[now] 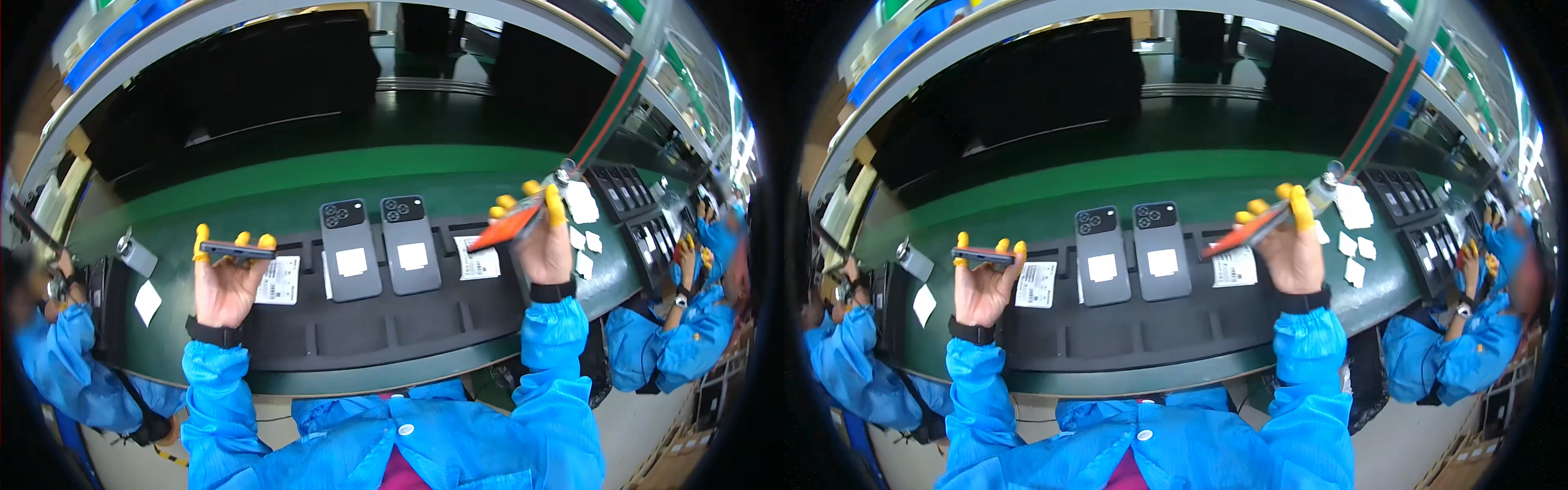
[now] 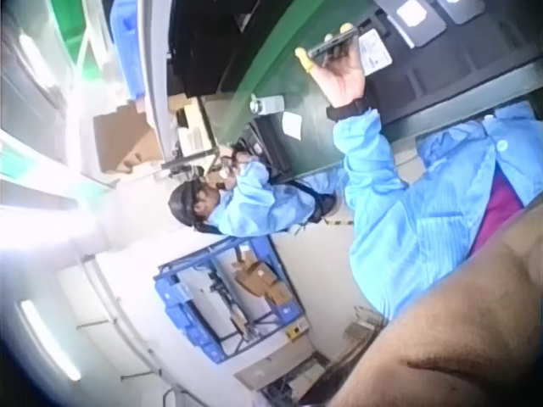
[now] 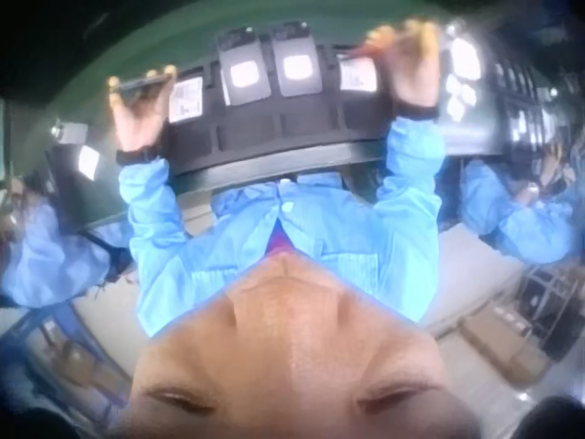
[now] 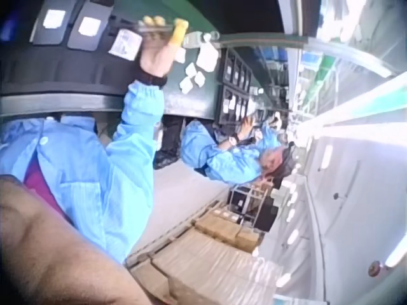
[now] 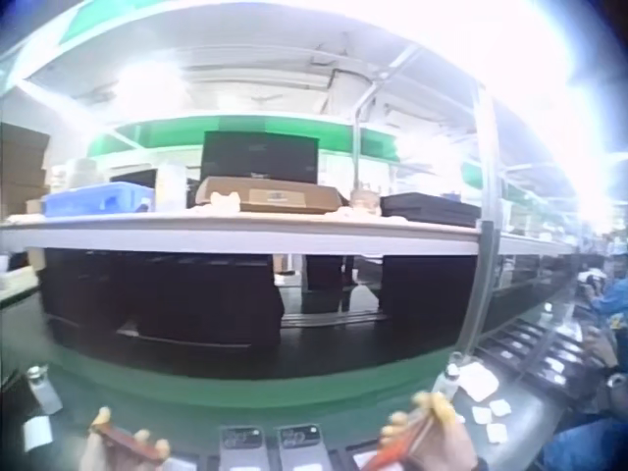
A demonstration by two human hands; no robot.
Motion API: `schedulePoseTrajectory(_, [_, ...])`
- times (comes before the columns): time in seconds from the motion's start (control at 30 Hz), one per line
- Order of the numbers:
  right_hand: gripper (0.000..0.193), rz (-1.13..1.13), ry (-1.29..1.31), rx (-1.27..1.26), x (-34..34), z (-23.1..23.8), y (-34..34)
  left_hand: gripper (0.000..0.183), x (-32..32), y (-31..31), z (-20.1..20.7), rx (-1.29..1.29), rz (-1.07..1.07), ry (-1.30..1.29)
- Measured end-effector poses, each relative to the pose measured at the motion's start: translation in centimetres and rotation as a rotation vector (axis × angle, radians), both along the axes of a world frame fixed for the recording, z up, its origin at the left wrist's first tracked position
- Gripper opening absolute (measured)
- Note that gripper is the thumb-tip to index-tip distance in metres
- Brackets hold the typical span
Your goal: Cleaning the camera lenses of multiple smartphones using a cloth and liquid cleaning solution.
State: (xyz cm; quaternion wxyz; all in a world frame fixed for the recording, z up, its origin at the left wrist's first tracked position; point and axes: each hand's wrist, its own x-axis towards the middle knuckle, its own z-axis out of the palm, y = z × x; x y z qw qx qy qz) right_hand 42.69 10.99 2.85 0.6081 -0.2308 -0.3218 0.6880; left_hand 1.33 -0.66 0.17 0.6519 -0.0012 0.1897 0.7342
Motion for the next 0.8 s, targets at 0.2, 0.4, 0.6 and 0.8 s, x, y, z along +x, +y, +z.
schedulePoseTrajectory(0.2, [0.087, -0.57, -1.435, 0.81, -1.6, 2.0, -1.2, 0.065, 0.4, 0.0, -0.8, 0.024, -0.022, -0.054])
schedulePoseTrajectory(0.4, [0.081, -0.22, -2.026, 0.508, -2.4, -0.7, -3.5, 0.058, 0.2, -0.1, 0.0, -0.025, 0.002, 0.012])
schedulePoseTrajectory(0.6, [0.077, -0.273, -2.105, 0.485, -2.1, -1.4, -2.2, 0.052, 0.6, 0.1, 2.3, -0.101, 0.287, 0.993])
schedulePoseTrajectory(0.8, [0.081, -0.081, -2.268, 0.451, -3.1, -2.0, -1.4, 0.075, 4.0, -0.5, 2.8, -0.373, 0.316, 2.255])
